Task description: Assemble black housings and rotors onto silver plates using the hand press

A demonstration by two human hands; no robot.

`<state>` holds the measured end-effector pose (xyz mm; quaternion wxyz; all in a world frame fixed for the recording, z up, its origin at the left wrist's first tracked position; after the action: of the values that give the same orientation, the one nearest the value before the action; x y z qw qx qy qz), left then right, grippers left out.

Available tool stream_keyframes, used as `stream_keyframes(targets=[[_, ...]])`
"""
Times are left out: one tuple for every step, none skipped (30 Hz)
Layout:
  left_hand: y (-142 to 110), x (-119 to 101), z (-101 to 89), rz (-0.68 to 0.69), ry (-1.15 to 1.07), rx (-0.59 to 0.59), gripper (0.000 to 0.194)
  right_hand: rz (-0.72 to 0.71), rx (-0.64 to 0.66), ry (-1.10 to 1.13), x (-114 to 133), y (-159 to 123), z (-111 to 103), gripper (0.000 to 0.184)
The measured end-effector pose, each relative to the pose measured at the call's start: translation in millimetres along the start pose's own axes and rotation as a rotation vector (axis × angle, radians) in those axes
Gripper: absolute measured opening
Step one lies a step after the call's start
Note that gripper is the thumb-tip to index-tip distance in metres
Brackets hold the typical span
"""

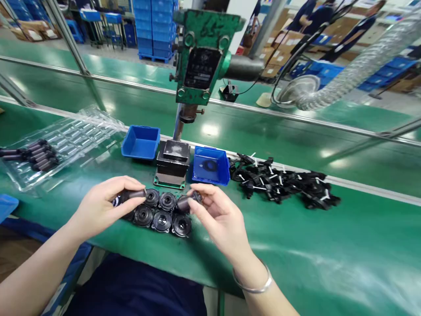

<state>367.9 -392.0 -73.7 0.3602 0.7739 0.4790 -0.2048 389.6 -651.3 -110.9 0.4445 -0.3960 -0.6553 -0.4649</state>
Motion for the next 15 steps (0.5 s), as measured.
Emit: stream_keyframes(targets=[[-0.5,-0.9,2.7,0.024,-0.006,0.034,0.008,0.028,0.036,-0.019,-4.9,-4.8,-4.6,0.023],[-1.1,-2.5,7.6,0.053,-0.019,0.082,0.009,0.049,0.074,-0.071,-9.9,-9.9,-7.8,0.023],[-1.7,-4.5,14.3,0.077,-0.031,0.141,0.012,0.06,0.102,-0.15,-14.7,-15.0,-9.6,0.021],[-2.4,-6.6,22.0,0.091,-0.035,0.202,0.017,0.056,0.119,-0.246,-18.7,-19.8,-10.3,0.018],[-2.9,-8.7,30.0,0.1,-0.029,0.264,0.022,0.033,0.128,-0.339,-21.5,-24.0,-10.0,0.014],[-3.3,-10.8,37.5,0.106,-0.014,0.324,0.027,-0.011,0.135,-0.41,-22.7,-27.4,-8.8,0.011],[-3.4,-12.6,43.7,0.111,0.008,0.373,0.031,-0.073,0.147,-0.455,-22.5,-29.9,-6.9,0.009],[-3.3,-14.2,48.5,0.118,0.034,0.411,0.034,-0.142,0.168,-0.48,-21.3,-31.5,-4.6,0.009],[-2.9,-15.5,51.6,0.129,0.061,0.434,0.034,-0.206,0.201,-0.497,-19.5,-32.4,-2.2,0.01],[-2.5,-16.4,53.4,0.142,0.089,0.444,0.034,-0.254,0.241,-0.517,-17.8,-32.7,0.0,0.013],[-2.0,-17.1,54.3,0.155,0.119,0.447,0.034,-0.281,0.284,-0.541,-16.4,-32.4,1.7,0.016],[-1.7,-17.7,54.9,0.166,0.149,0.446,0.035,-0.29,0.318,-0.564,-15.6,-31.7,2.7,0.019],[-1.6,-18.1,55.4,0.179,0.177,0.443,0.036,-0.289,0.335,-0.579,-15.3,-30.8,3.0,0.022],[-1.8,-18.7,56.0,0.194,0.201,0.441,0.037,-0.284,0.334,-0.582,-15.4,-29.7,2.4,0.025],[-2.1,-19.4,56.5,0.21,0.22,0.438,0.039,-0.28,0.314,-0.575,-15.8,-28.7,1.2,0.027]])
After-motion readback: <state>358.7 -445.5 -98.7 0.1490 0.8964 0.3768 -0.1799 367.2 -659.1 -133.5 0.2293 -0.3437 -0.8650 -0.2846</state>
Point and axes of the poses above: each hand's wrist, its own y-axis towards the middle knuckle, its own z-axis out of the palm, x = y × z, the point moved 2 cm from there along y, towards the middle knuckle, and after that the axes turned 4 degrees about z, right-handed, at the moved point
